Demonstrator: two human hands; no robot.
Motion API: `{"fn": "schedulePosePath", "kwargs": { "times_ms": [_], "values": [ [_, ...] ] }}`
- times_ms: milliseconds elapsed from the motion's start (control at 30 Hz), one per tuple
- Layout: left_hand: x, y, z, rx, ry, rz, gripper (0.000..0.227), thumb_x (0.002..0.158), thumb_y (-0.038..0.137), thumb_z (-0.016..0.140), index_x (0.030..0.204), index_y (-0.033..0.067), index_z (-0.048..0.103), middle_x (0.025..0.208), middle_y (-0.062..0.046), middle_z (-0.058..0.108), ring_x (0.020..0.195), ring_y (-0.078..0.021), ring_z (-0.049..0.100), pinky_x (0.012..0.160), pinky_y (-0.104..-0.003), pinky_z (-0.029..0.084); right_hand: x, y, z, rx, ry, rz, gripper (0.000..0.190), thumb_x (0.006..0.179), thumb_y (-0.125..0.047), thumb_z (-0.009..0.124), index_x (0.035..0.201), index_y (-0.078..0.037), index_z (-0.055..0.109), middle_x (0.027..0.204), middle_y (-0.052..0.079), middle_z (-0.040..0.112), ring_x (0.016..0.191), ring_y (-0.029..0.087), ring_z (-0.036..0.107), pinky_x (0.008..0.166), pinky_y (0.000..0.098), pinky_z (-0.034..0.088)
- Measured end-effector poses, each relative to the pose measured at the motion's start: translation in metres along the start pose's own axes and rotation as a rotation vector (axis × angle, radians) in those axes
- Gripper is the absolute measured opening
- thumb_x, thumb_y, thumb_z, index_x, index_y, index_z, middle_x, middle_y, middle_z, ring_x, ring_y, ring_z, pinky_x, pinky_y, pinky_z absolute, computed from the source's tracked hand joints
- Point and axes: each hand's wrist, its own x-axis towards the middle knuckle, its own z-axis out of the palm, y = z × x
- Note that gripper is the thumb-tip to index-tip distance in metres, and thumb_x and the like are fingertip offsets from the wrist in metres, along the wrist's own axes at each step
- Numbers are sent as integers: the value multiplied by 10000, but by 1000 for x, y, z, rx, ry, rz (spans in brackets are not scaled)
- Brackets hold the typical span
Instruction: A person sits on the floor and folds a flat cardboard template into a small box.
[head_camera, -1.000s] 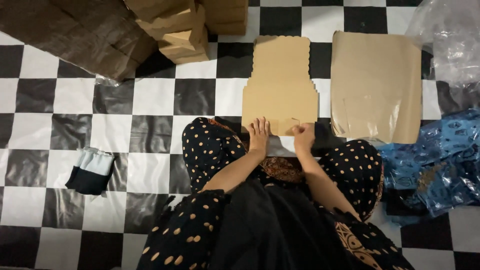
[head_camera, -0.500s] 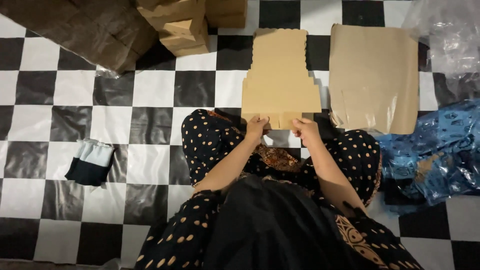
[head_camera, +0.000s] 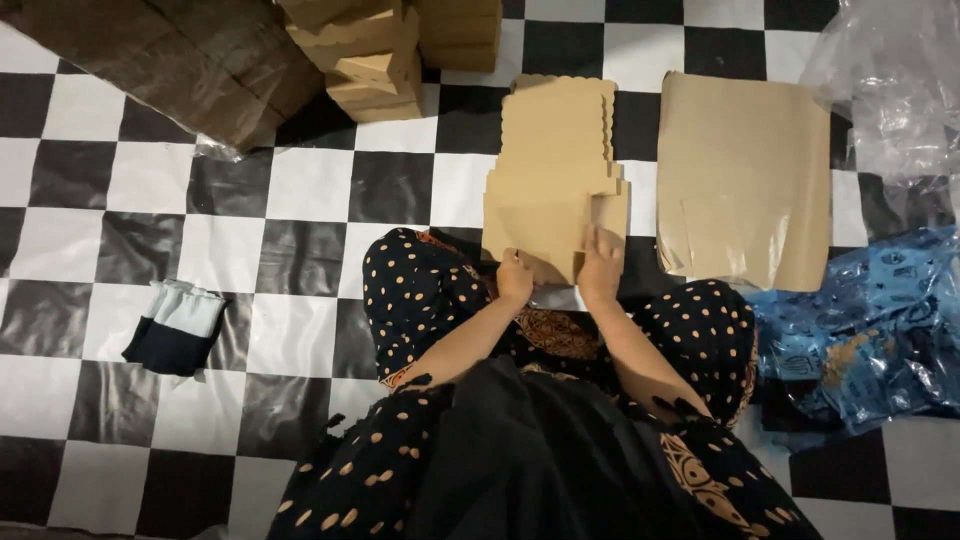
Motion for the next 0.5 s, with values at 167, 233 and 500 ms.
{"fn": "schedulePosePath", "kwargs": {
  "times_ms": [167,233,500],
  "values": [
    [10,-18,8,225,16,48,463,926,166,611,1334,107,400,1158,-240,695,1113,-405,677,954,-499,578,-1,-9,1,-404,-156,-160,595,1041,-113,497,1596,-206,305,1605,96,273,1240,354,377,911,457,379],
    [5,-11,1,219,100,103,460,891,146,642,1278,54,410,1195,-276,633,1145,-437,633,985,-504,546,6,-4,4,-462,-211,-176,628,1022,-98,495,1607,-193,285,1624,107,230,1223,348,364,872,442,356],
    [-8,51,-27,1000,-11,256,879,1012,199,628,1670,191,45,1732,-55,103,1554,-346,161,1241,-627,69,9,2,14,-563,-309,-247,750,970,1,500,1637,-96,171,1692,159,80,1369,377,269,922,461,305]
  ]
}}
